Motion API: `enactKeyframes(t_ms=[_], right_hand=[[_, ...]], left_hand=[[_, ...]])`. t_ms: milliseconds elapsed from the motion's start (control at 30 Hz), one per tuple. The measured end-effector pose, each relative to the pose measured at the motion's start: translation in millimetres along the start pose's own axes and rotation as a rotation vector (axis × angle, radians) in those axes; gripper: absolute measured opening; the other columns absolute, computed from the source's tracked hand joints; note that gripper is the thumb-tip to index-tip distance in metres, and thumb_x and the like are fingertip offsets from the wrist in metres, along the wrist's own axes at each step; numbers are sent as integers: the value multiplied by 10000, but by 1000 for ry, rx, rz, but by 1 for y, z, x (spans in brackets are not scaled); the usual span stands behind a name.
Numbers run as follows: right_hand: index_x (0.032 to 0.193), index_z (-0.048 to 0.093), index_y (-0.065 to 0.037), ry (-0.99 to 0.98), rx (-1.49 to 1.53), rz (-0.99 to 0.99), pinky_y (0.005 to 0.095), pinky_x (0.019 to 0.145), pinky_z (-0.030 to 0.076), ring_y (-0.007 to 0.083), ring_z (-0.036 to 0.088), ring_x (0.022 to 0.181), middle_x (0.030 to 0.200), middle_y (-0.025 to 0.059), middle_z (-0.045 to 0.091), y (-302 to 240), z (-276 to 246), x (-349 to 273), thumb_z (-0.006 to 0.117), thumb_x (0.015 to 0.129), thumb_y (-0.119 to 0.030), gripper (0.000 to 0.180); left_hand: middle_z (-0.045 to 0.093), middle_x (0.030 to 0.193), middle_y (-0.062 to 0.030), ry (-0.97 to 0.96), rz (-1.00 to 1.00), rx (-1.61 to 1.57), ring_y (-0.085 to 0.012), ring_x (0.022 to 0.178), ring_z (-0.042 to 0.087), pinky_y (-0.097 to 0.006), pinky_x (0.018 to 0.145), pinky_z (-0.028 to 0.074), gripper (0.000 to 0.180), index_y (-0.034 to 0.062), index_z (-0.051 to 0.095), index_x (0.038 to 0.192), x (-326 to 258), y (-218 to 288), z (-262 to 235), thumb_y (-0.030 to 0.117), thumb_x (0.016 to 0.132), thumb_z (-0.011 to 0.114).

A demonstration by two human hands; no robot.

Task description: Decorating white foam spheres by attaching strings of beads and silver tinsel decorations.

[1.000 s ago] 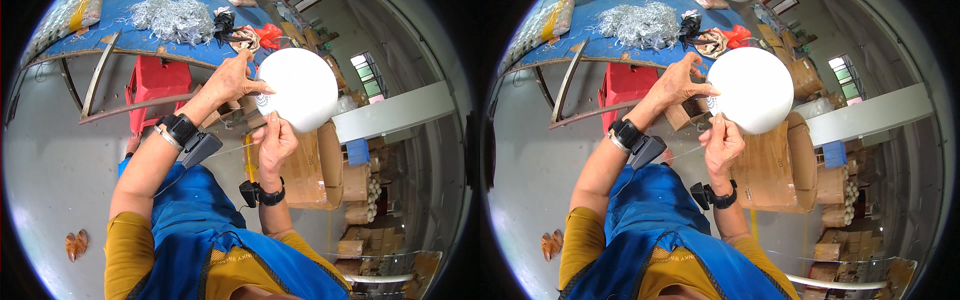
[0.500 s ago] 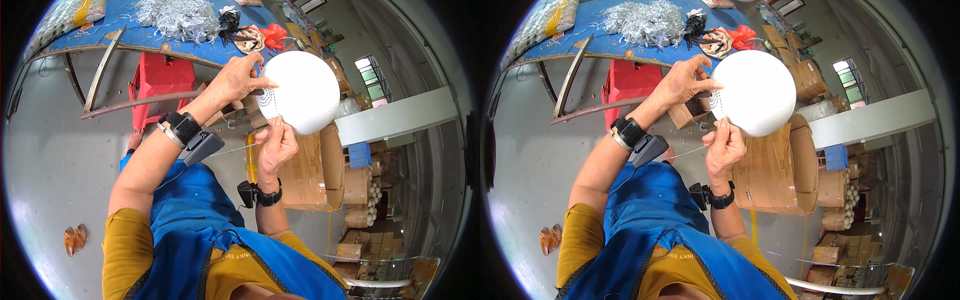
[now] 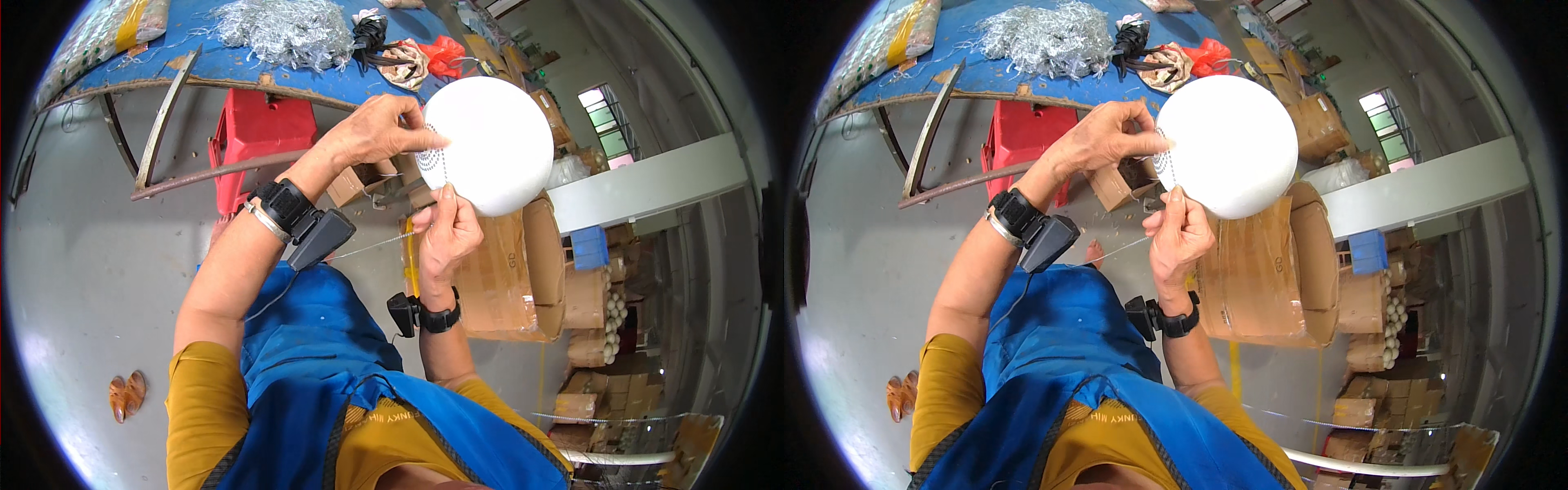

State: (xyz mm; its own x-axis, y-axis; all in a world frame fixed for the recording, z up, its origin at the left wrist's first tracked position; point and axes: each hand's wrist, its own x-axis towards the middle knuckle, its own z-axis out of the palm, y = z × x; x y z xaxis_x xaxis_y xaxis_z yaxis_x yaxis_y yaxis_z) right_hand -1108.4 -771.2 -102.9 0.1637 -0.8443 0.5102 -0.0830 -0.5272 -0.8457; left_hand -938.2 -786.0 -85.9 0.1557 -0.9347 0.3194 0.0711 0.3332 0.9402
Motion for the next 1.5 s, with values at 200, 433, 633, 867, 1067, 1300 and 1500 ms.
enactKeyframes(t_ms=[200, 433, 633, 867, 1067, 1300, 1500], right_hand=[[784, 582, 27, -35, 2, -4, 192, 405, 390, 61, 477, 416, 506, 44, 546, -1, -2, 1, 514, 902, -166, 237], [765, 577, 19, -127, 18, 11, 192, 411, 398, 63, 481, 417, 505, 45, 547, -7, -7, -11, 515, 899, -158, 231], [759, 576, 16, -46, 43, 20, 195, 415, 401, 62, 486, 424, 511, 45, 556, 15, 1, -8, 516, 898, -161, 232], [764, 582, 18, 11, -15, -11, 192, 425, 397, 57, 482, 429, 507, 41, 559, 19, 8, -9, 512, 896, -146, 221], [761, 584, 23, 30, 3, -17, 189, 423, 390, 54, 472, 425, 507, 36, 558, 17, 10, -8, 520, 891, -134, 214], [751, 586, 26, 58, -24, -59, 187, 426, 397, 52, 481, 431, 517, 36, 560, 17, 13, -9, 526, 892, -141, 227], [769, 582, 34, 19, 16, -18, 197, 443, 409, 62, 493, 451, 535, 49, 568, 8, 12, -9, 528, 893, -152, 229]], left_hand=[[532, 625, -111, 256, 251, 445, -202, 566, 493, -327, 526, 409, 591, 7, 505, 714, 5, -12, 3, 490, 542, 798], [553, 746, -96, 164, 173, 443, -178, 654, 545, -301, 532, 456, 575, -16, 537, 907, 5, -11, 1, 439, 638, 761], [534, 608, -64, 220, 229, 389, -130, 542, 492, -277, 503, 420, 490, -19, 546, 893, 5, -11, 8, 372, 676, 749], [495, 580, -38, 197, 248, 248, -107, 538, 444, -260, 478, 382, 437, -22, 557, 819, 3, -14, 9, 353, 691, 742], [474, 559, -45, 186, 272, 310, -106, 532, 428, -261, 471, 369, 403, -32, 564, 779, 3, -11, 9, 341, 731, 709], [529, 573, -84, 42, 274, 248, -129, 539, 498, -274, 490, 396, 395, -45, 578, 796, 0, -11, 6, 332, 753, 688], [553, 589, -115, 125, 270, 424, -154, 574, 551, -296, 492, 416, 554, -58, 551, 886, 2, -14, 9, 400, 654, 758]])
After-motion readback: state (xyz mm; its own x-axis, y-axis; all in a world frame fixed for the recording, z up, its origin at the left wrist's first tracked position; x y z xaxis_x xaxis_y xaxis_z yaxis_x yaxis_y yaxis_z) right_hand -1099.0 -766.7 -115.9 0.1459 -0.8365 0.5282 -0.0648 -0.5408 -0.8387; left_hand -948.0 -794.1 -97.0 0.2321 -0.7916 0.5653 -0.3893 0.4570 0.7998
